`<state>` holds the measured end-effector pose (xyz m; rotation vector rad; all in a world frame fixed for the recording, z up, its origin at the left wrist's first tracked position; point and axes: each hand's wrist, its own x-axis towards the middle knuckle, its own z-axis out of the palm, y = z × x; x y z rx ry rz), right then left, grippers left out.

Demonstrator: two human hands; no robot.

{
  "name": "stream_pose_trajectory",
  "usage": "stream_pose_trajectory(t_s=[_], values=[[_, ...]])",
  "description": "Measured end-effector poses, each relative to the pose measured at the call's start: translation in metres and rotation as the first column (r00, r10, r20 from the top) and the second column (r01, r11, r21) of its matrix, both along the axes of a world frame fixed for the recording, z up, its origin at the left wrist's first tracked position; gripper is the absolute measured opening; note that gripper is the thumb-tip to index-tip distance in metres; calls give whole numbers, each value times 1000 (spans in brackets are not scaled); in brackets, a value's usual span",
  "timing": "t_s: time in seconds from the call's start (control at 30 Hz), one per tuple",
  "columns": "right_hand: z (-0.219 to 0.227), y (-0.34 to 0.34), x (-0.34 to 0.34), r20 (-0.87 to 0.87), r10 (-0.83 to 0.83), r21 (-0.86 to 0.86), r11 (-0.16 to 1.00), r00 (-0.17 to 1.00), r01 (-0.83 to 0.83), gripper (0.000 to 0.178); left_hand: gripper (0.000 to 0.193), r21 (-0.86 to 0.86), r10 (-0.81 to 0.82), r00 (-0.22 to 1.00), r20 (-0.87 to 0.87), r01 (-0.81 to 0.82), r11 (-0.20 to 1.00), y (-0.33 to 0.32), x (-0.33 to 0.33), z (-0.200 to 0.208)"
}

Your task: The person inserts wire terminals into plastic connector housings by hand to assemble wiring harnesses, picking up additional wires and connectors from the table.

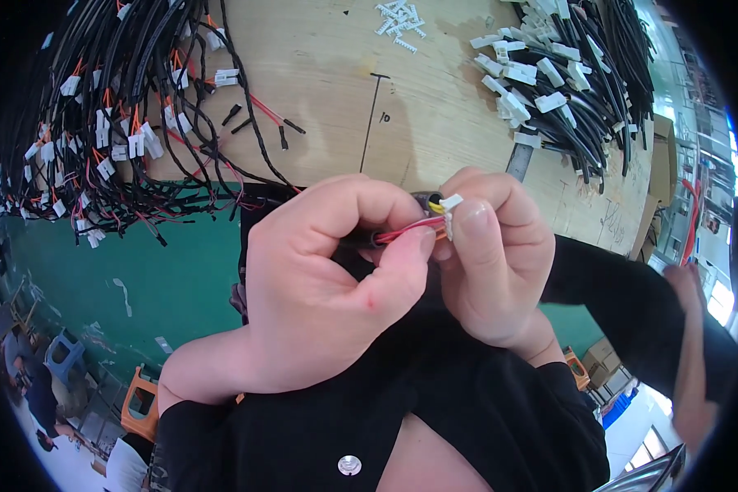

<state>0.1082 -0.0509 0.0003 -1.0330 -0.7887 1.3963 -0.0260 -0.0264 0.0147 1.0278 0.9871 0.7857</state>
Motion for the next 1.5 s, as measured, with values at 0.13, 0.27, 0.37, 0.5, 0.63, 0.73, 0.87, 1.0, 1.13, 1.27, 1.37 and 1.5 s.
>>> stream_pose_trajectory(t_s=[0.13, 0.27, 0.37, 0.5, 0.63, 0.73, 0.87, 1.0, 1.13, 1.27, 1.37, 1.5], values=[[-1, -2, 0, 181, -33, 117, 993, 983, 12, 5, 5, 86, 45, 999, 12, -46, 995, -3, 2, -5], [-5, -1, 2, 353, -103, 263, 965, 930, 7, 2, 6, 98, 65, 998, 9, -65, 993, -6, 4, -3], [-3, -2, -1, 391, -136, 263, 964, 910, 31, 1, 6, 31, 60, 998, 37, -61, 998, -6, 4, -1], [-5, 1, 3, 529, -152, 361, 931, 835, -60, 1, 6, 84, 51, 998, 24, -53, 995, -10, 3, -1], [-1, -1, 1, 321, -76, 214, 977, 944, 6, 3, 6, 157, 9, 1000, -16, -6, 988, -2, 2, -3], [7, 1, 7, -19, 38, -102, 994, 999, -39, 11, 5, -24, -17, 999, 48, 18, 1000, 2, -1, 3], [10, 6, 13, -313, 104, -316, 926, 944, -207, 18, 7, -226, -1, 991, 133, 31, 974, 4, -4, 5], [13, 9, 19, -519, 42, -449, 837, 854, -314, 17, 11, -406, 56, 954, 295, 72, 911, 10, -1, 10], [14, 11, 22, -488, 23, -439, 858, 873, -268, 17, 13, -380, -54, 989, 136, 102, 920, 9, -5, 11], [12, 6, 19, -215, 91, -279, 948, 972, -150, 16, 13, -347, -4, 988, 157, 59, 936, 8, 1, 10], [8, 3, 12, -85, 49, -156, 986, 995, -62, 13, 10, -346, 11, 989, 147, 41, 937, 7, 5, 11], [6, 0, 6, -17, -32, -3, 999, 999, 32, 6, 7, -347, 49, 978, 201, 24, 937, 4, 8, 11]])
